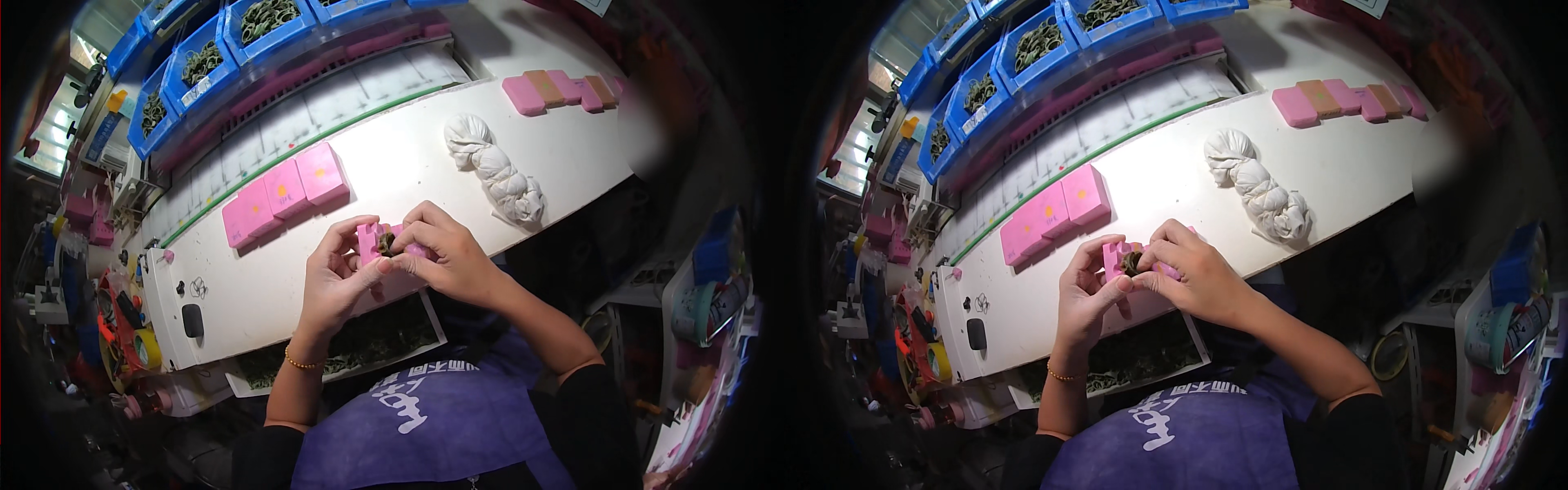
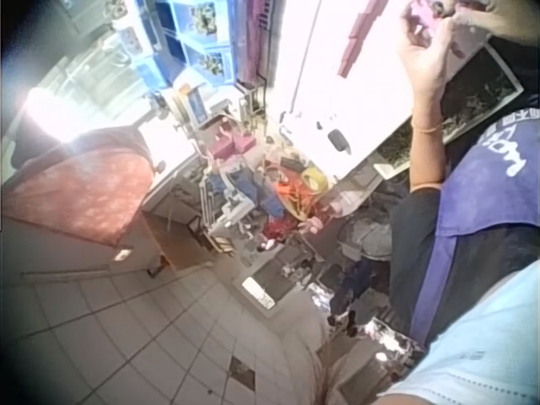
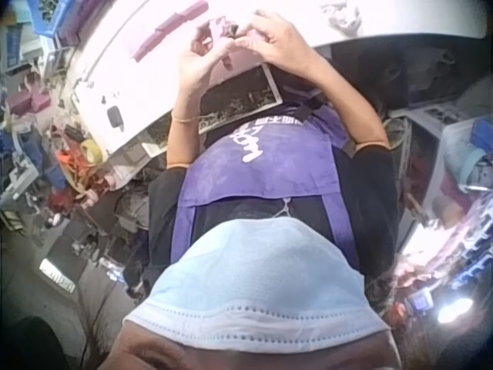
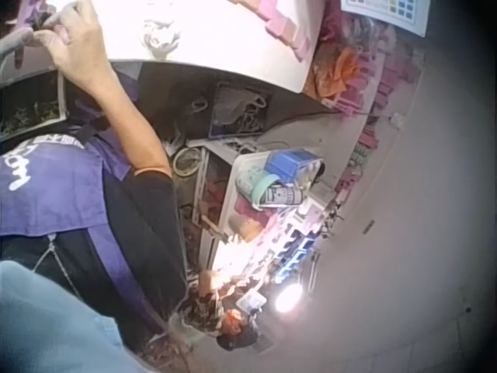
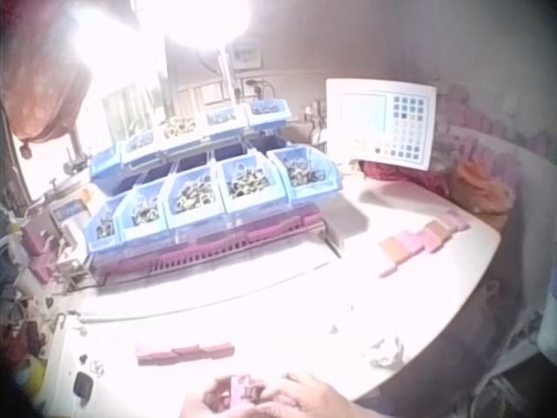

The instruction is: The recorder is assembling small decorative figurines or ornaments by placing parts into molds and cleaning them.

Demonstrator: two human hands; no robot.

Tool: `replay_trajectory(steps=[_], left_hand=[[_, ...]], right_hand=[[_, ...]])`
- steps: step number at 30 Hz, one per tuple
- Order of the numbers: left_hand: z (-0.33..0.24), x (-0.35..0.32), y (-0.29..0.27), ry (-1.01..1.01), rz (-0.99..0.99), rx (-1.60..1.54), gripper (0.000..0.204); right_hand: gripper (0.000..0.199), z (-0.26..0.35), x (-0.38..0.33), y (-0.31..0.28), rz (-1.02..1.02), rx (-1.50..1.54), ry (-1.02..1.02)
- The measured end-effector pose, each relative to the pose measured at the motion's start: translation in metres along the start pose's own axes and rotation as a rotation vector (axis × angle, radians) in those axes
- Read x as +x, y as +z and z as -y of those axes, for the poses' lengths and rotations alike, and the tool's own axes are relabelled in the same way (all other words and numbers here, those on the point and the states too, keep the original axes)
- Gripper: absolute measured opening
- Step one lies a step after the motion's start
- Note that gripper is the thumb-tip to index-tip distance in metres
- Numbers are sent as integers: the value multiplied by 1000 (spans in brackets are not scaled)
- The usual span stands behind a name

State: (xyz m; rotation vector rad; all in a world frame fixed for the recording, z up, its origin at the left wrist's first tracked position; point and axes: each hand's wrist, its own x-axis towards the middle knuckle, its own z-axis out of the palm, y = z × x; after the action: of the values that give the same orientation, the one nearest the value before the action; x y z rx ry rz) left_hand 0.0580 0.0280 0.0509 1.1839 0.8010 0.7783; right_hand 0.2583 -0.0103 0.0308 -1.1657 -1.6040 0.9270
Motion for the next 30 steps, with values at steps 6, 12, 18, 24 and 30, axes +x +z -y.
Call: replay_trajectory(steps=[6,12,18,24,30], left_hand=[[-2,1,5,-2,-10,29,52],[0,1,9,34,-17,27,51],[1,0,6,15,-16,-19,52],[2,2,6,11,-23,-49,52],[8,-3,-9,-13,-79,-70,49]], right_hand=[[13,-4,6,1,44,-130,-74],[16,-18,2,11,-85,-401,-325],[22,-28,-1,15,-170,-437,-429],[24,-32,-2,17,-206,-458,-433],[17,-31,-6,15,-302,-258,-232]])
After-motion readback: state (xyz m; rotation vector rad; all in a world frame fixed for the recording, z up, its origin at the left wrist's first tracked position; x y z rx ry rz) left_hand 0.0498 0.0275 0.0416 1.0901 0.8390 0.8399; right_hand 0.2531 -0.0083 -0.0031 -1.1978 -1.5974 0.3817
